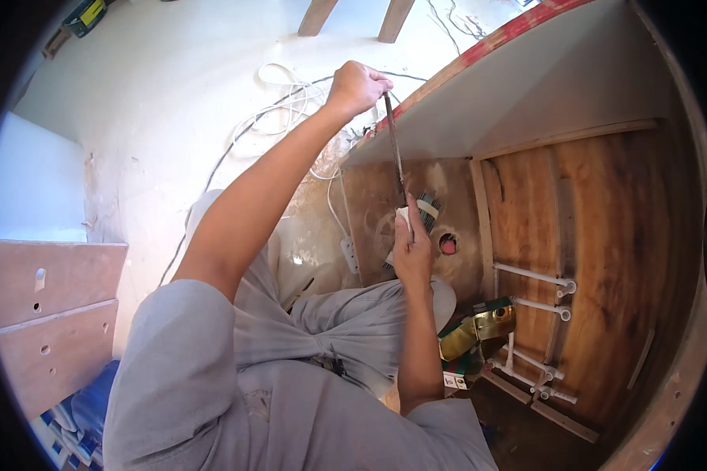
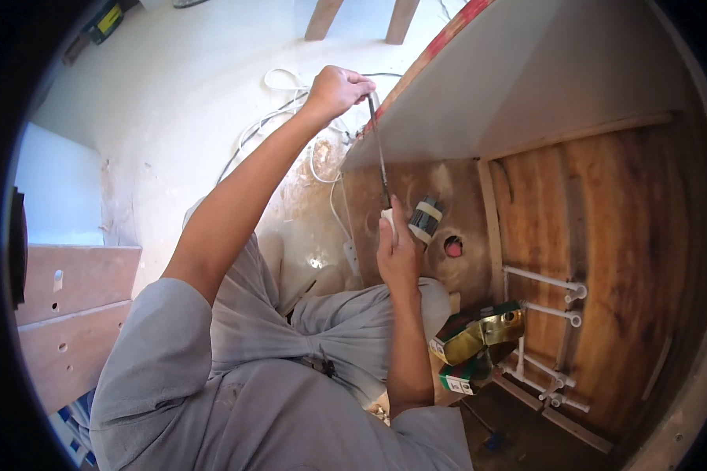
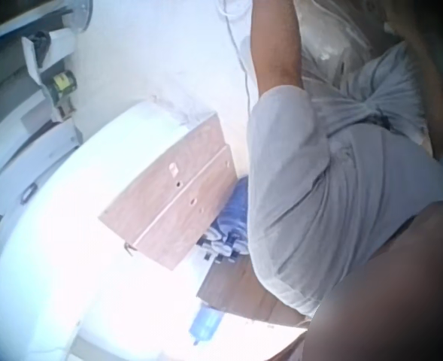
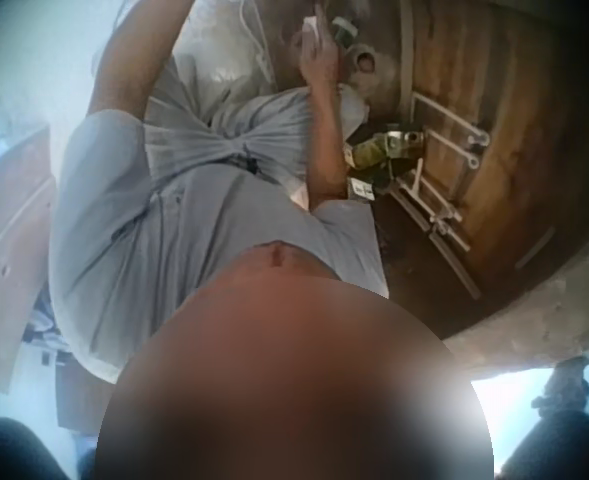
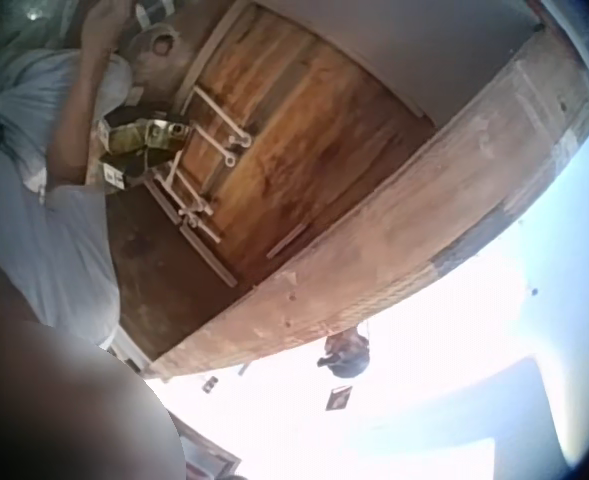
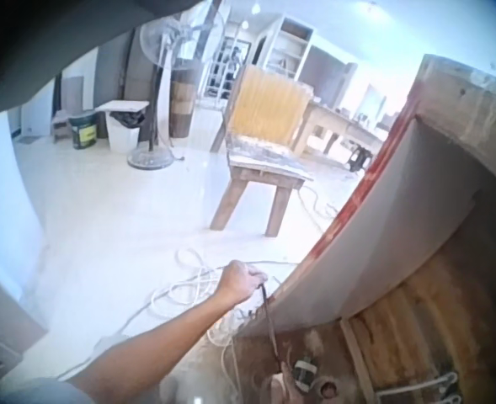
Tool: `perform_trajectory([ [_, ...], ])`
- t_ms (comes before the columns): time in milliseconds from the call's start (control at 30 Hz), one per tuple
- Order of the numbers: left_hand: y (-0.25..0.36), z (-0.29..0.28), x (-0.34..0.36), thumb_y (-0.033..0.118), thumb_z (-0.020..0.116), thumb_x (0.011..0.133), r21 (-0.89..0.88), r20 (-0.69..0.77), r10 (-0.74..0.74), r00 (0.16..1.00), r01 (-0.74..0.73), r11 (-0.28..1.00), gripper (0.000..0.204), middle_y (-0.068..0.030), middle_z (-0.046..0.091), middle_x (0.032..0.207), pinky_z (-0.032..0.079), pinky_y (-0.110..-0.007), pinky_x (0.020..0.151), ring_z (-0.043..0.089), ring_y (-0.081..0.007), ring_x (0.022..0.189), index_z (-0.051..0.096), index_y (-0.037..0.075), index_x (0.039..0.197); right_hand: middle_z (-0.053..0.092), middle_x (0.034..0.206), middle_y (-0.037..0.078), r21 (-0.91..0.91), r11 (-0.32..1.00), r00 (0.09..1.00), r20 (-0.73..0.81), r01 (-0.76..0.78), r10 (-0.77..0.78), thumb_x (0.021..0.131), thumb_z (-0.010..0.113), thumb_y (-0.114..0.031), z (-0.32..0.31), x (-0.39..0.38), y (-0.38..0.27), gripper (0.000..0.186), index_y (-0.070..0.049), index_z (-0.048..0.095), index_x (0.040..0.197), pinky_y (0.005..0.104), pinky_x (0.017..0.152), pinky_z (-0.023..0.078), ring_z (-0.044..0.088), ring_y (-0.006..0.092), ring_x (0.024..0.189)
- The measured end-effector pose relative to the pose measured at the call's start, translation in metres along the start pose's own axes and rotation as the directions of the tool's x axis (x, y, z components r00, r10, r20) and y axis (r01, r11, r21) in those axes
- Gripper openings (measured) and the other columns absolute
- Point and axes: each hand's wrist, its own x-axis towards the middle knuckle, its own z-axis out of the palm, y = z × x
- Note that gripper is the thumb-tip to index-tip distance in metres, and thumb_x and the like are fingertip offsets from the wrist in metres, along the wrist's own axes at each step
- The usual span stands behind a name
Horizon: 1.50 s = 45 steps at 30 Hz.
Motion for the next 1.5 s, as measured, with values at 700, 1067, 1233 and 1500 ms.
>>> perform_trajectory([
  [700,0.006,0.008,-0.004,0.02,0.071,0.078,0.022,-0.019,0.045,0.999,-0.044,0.999,0.019,-0.0057,0.066,0.061,0.047,-0.024,0.052,0.059,-0.0091,0.052,0.073,0.002,0.081,0.061,0.106,0.024,0.014,1.0,1.0,-0.014,-0.022,0.022,0.092,0.051,-0.025,-0.002,-0.003,0.001,0.042,-0.013,0.048,0.132,0.0407,0.081,0.048,0.059,0.0399,0.099],
  [1067,0.003,0.001,0.002,0.025,0.073,0.075,-0.064,0.045,-0.021,0.999,0.024,0.998,0.018,-0.0084,0.069,0.069,0.05,-0.028,0.061,0.064,-0.0139,0.059,0.074,0.007,0.081,0.059,0.117,0.02,-0.034,0.975,0.969,0.102,-0.221,0.223,0.093,0.049,-0.025,-0.006,0.002,-0.028,0.042,-0.009,0.048,0.132,0.0328,0.091,0.043,0.056,0.0337,0.11],
  [1233,-0.003,-0.014,0.008,0.025,0.074,0.075,-0.006,-0.054,-0.144,0.988,0.143,0.99,0.019,-0.008,0.068,0.067,0.049,-0.027,0.058,0.063,-0.0118,0.058,0.074,0.007,0.081,0.064,0.109,0.018,-0.114,0.993,0.999,0.042,-0.027,0.032,0.094,0.049,-0.026,0.015,0.014,-0.01,0.041,-0.009,0.048,0.132,0.0308,0.084,0.046,0.063,0.0255,0.098],
  [1500,0.06,-0.013,-0.011,0.024,0.07,0.081,0.061,-0.042,0.233,0.972,-0.23,0.971,0.025,-0.0052,0.066,0.065,0.046,-0.022,0.055,0.057,-0.0077,0.054,0.072,-0.001,0.086,0.06,0.112,0.023,-0.02,1.0,1.0,0.004,0.0,0.001,0.093,0.049,-0.024,-0.031,0.009,-0.034,0.04,-0.009,0.049,0.131,0.0359,0.084,0.047,0.06,0.0365,0.102],
])
